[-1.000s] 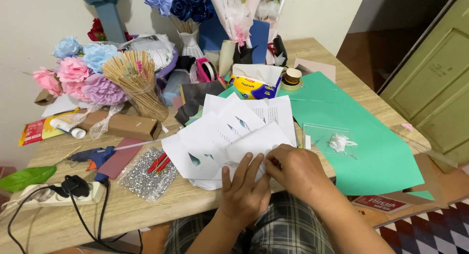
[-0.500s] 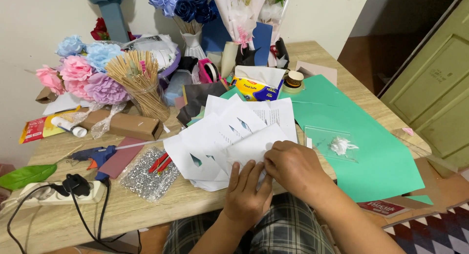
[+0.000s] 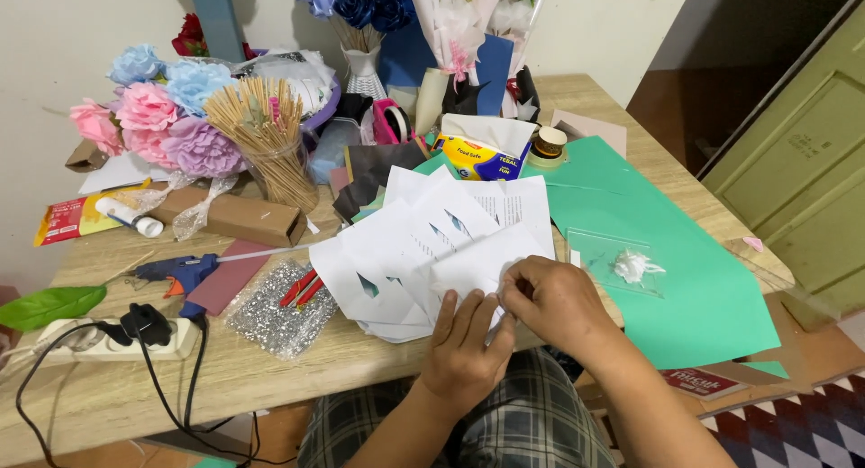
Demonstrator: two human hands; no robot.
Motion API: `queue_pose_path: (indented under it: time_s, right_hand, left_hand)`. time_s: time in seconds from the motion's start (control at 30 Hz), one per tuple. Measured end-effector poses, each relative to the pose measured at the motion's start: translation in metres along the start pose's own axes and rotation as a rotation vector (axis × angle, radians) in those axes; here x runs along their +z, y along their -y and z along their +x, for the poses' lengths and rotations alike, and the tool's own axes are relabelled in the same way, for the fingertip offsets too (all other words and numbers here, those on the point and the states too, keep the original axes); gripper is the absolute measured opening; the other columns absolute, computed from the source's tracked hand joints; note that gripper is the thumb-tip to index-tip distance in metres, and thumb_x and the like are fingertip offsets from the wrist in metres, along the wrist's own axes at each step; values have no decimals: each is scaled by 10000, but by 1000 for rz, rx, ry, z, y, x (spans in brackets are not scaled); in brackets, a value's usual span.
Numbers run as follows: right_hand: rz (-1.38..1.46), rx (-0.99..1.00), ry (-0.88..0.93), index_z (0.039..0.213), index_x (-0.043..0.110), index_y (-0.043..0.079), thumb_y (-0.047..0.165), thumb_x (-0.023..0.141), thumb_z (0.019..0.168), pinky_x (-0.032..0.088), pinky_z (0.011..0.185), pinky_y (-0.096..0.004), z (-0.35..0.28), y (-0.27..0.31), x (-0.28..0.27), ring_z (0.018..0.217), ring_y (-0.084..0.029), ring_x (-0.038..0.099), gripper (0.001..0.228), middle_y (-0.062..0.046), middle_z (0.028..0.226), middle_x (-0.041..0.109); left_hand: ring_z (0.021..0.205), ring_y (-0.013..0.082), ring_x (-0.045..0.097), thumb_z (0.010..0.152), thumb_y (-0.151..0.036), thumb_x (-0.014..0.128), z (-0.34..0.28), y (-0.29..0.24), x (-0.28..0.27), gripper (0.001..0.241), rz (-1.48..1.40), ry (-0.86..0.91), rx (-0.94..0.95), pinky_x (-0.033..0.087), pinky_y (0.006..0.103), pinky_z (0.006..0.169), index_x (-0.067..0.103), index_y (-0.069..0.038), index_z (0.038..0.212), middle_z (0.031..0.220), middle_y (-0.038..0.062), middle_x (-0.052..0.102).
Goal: The person folds a white printed sheet of paper on a cluttered craft table. They repeatedly fold and unfold the paper, pressing the creases with their fingers. The person handles the paper by hand without using any tools.
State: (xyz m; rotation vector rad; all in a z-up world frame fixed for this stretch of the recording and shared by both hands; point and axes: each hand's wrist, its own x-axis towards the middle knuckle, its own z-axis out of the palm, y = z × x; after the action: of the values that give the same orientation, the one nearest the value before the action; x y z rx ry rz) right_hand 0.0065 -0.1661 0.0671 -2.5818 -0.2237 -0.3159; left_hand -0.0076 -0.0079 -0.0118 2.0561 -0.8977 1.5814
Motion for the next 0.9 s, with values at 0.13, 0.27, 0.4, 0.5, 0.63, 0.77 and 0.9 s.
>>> queue_pose_path:
  time_s: [0.13,0.27,0.4,0.5,0.63,0.77,0.9]
  right_hand:
    - [35,74,58,754,747,211,226,643,838,475,595,-298,3,8,-12,618,-86,645,134,83,682,742]
    - [-22,27,160,831,756,192,383,647,929,467,648,-330,12,10,-21,703,-142,643,240,64,814,748]
    - [-165,72,205,853,691,183,449,762,842,459,657,-342,26,10,-15,703,-160,616,276,59,799,696]
    - [-279,-9,221,744,685,164,364,664,862,468,631,-417,30,10,-13,708,-252,655,234,0,780,733]
    - [-329,-224,111,635,617,163,226,602,804,406,517,-408,28,-8,10,588,-242,563,181,6,648,623]
    - [-300,-428,-60,668,603,95,162,634,842,394,453,-448,26,-17,15,541,-296,554,190,-55,610,578]
    - [-93,-181,97,771,676,177,203,655,846,428,538,-353,20,-6,-1,613,-163,594,82,55,748,695]
  left_hand:
    - [1017,304,737,967,-121,728,0,-1,1,87,-15,-7,-3,427,483,1133,670,-121,902,1046,135,734]
    - [1022,307,729,967,-97,699,-2,-1,1,40,-22,4,-2,425,491,1140,671,-118,947,1061,136,721]
    - [1000,307,740,968,-89,689,0,-2,0,39,-5,-19,-1,440,488,1121,667,-120,959,1053,142,726]
    - [1003,309,737,968,-84,645,-3,-2,2,77,-5,-17,12,459,500,1109,699,-128,937,1052,144,729]
    - [996,306,744,973,-64,644,-2,-1,0,79,3,-13,17,439,490,1128,679,-127,939,1016,151,731]
    - [996,299,742,965,-76,689,-1,-1,0,68,6,-12,10,444,495,1128,666,-122,920,1005,154,731]
    - [1000,316,725,950,-31,659,1,-2,1,82,-49,-34,-8,499,549,1068,693,-104,930,999,153,711]
